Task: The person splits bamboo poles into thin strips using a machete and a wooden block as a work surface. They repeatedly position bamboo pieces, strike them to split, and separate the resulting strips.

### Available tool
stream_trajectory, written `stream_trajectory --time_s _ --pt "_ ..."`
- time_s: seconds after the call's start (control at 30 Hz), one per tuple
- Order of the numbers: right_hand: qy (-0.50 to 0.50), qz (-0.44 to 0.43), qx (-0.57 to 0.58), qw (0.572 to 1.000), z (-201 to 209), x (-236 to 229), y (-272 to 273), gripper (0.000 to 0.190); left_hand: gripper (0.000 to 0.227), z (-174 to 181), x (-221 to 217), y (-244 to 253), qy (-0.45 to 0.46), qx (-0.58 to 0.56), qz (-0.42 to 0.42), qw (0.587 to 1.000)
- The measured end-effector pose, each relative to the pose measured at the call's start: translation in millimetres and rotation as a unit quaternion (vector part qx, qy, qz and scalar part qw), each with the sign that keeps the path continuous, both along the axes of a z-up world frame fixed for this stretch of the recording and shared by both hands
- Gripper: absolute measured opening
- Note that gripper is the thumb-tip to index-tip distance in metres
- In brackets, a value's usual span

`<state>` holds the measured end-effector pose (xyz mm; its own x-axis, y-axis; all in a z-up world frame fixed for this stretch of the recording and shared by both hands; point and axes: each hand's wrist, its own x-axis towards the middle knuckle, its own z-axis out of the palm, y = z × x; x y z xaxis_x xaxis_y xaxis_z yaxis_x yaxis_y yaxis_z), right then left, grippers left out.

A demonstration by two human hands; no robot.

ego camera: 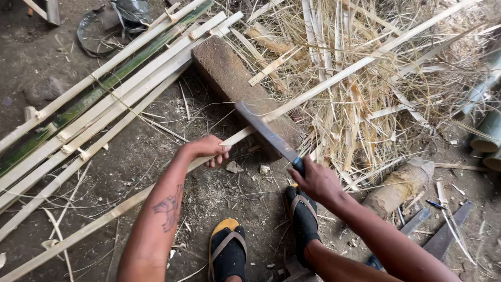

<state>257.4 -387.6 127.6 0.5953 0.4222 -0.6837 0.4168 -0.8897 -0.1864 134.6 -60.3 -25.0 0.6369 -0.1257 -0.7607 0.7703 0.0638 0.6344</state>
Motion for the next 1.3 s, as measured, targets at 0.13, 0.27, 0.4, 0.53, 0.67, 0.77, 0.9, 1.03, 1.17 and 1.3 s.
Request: stream_trajectory --time_s 0.13,0.27,0.4,0.53,0.67,0.77,0.9,1.03,1.17,1.3 --pt "-0.059 0.125 -0.037 0.990 12 29 -6 0.054 0.034 25 -23 -32 -0.044 0.244 -0.090 0.965" --pt "-0.149 -0.056 -0.043 0.986 54 103 -31 0.056 0.033 62 -109 -26 -0.023 0.333 -0.092 0.938" --pt "-0.146 -0.077 -0.035 0.986 46 104 -44 0.055 0.039 75 -131 -23 0.025 0.400 -0.132 0.907" --pt "-0.023 0.087 -0.007 0.996 4 17 -20 0.046 0.042 59 -113 -23 0.012 0.417 -0.141 0.898" --pt "-0.042 0.148 -0.004 0.988 -2 23 -23 0.048 0.043 43 -147 -5 0.009 0.422 -0.110 0.900" --pt "-0.117 -0.044 -0.043 0.991 22 112 -35 0.053 0.039 46 -205 16 0.014 0.446 -0.113 0.888" --pt "-0.181 -0.102 -0.021 0.978 36 145 -55 0.063 0.037 49 -193 6 0.006 0.494 -0.120 0.861" --pt "-0.060 -0.008 -0.013 0.998 27 44 -19 0.056 0.044 35 -110 -34 -0.051 0.528 -0.156 0.833" --pt "-0.027 0.158 -0.025 0.987 40 -14 6 0.057 0.036 30 -75 -56 -0.052 0.563 -0.181 0.805" --pt "-0.064 0.104 0.010 0.993 45 -4 -5 0.055 0.033 28 -65 -72 -0.108 0.546 -0.125 0.821"
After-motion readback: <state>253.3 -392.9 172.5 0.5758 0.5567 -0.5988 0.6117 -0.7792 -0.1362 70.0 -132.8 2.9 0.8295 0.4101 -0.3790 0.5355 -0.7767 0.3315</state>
